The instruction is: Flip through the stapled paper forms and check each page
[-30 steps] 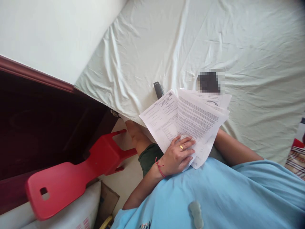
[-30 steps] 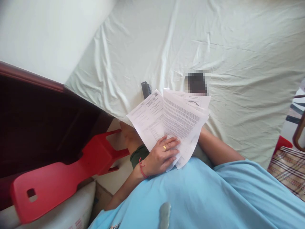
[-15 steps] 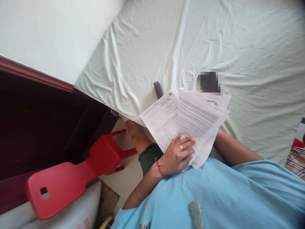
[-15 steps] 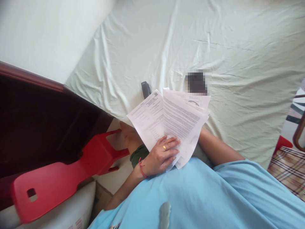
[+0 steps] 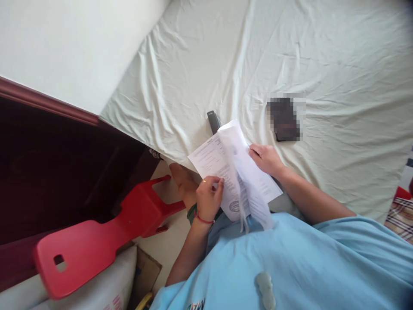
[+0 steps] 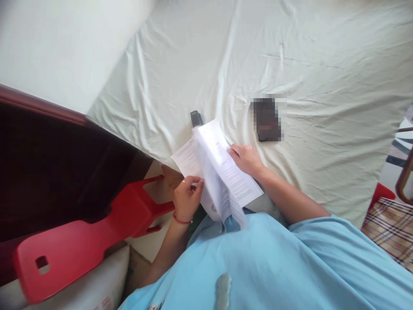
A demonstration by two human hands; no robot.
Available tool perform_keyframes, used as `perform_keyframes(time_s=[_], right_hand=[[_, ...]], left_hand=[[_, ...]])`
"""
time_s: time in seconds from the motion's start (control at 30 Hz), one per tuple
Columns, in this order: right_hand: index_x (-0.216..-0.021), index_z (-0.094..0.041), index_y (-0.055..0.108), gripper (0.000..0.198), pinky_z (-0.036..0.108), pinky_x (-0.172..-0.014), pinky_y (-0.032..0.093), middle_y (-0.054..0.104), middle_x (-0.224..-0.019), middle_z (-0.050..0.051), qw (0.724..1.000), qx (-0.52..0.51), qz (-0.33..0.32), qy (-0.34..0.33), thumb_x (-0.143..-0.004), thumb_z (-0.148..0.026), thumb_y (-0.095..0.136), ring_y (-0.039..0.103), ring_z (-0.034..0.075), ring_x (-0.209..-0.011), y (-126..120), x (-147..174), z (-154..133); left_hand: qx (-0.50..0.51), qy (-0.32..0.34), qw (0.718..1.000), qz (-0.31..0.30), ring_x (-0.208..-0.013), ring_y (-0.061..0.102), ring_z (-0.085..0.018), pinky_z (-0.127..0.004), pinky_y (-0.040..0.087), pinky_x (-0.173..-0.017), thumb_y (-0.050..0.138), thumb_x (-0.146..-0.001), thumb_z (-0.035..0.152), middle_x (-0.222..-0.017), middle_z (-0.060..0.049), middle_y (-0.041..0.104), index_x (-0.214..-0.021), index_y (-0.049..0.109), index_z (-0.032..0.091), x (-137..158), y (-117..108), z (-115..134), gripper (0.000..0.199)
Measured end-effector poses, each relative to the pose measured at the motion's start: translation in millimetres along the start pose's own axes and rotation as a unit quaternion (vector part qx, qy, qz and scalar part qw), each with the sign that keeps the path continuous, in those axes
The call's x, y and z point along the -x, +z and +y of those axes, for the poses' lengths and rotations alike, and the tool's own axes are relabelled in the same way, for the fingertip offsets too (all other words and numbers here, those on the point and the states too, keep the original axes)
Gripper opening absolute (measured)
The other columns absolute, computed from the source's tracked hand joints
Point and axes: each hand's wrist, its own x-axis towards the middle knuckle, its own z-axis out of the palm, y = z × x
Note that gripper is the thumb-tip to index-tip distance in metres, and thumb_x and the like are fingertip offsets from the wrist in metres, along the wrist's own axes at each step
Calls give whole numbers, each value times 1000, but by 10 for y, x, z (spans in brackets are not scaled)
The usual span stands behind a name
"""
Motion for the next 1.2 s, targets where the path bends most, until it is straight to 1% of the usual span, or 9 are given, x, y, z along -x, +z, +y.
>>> perform_keyframes(time_s=[0.07, 0.2, 0.4, 0.53, 0.63, 0.8, 0.93, 1.1, 1.2], right_hand=[[-81, -19, 65, 37, 31, -71, 41, 67, -76, 4, 1000, -1, 13, 9, -107, -39, 47, 61, 18, -73, 33, -18, 30], [-76, -21, 60, 38, 32, -67, 30, 66, -71, 4, 999, -27, 40, -1, -103, -44, 45, 54, 18, -67, 74, -29, 62], [-75, -22, 58, 38, 32, -66, 28, 63, -69, 4, 998, -35, 41, -7, -101, -46, 44, 49, 18, -65, 75, -28, 76], [-76, -22, 59, 38, 32, -66, 29, 62, -69, 4, 999, -38, 39, -6, -101, -46, 44, 49, 18, -65, 67, -30, 73], [-75, -22, 57, 37, 32, -66, 29, 61, -69, 4, 998, -42, 37, -5, -100, -46, 44, 49, 18, -65, 65, -29, 69], [-75, -22, 56, 38, 33, -67, 29, 61, -69, 4, 998, -45, 37, -6, -100, -48, 43, 48, 18, -65, 65, -24, 70], [-76, -22, 58, 38, 32, -67, 30, 64, -71, 4, 999, -40, 34, -4, -101, -46, 43, 50, 18, -66, 65, -26, 74], [-75, -22, 58, 37, 32, -67, 29, 64, -71, 5, 999, -34, 34, -2, -101, -45, 44, 50, 18, -66, 67, -29, 70], [-75, -22, 58, 37, 33, -66, 29, 65, -71, 5, 999, -29, 36, -5, -101, -44, 45, 51, 18, -66, 69, -25, 66]], left_hand=[[-80, -58, 995, 14, -70, 64, -22, -33, 46, -65, 66, -89, 33, -75, -5, 67, -78, 63, 20, -33, -55, -153, 17], [-161, -152, 975, 9, -81, 68, -29, -35, 45, -67, 65, -88, 40, -95, -12, 72, -100, 66, 19, -53, -99, -387, 24], [-94, -210, 973, -27, -81, 71, -27, -35, 47, -75, 65, -85, 27, -87, -11, 76, -98, 71, 18, -58, -63, -491, 17], [-9, -213, 977, 2, -78, 70, -23, -30, 46, -71, 66, -79, 20, -86, -9, 78, -90, 73, 16, -78, -53, -448, 14], [-24, -221, 974, 31, -70, 65, -21, -29, 42, -65, 66, -78, 24, -77, -7, 76, -80, 72, 16, -86, -67, -416, 10], [-92, -188, 975, 78, -62, 58, -18, -30, 39, -63, 66, -78, 27, -67, -5, 71, -69, 72, 17, -55, -90, -367, 14], [-65, -148, 981, 108, -60, 58, -17, -30, 44, -66, 64, -83, 31, -65, -4, 70, -75, 76, 18, -26, -124, -298, 20], [78, -77, 986, 126, -66, 62, -16, -28, 49, -68, 67, -89, 34, -72, -2, 70, -80, 75, 19, -19, -191, -221, 19], [201, -14, 973, 110, -96, 70, -20, -32, 55, -87, 74, -89, 34, -102, -6, 73, -78, 73, 21, 16, -185, -187, 18]])
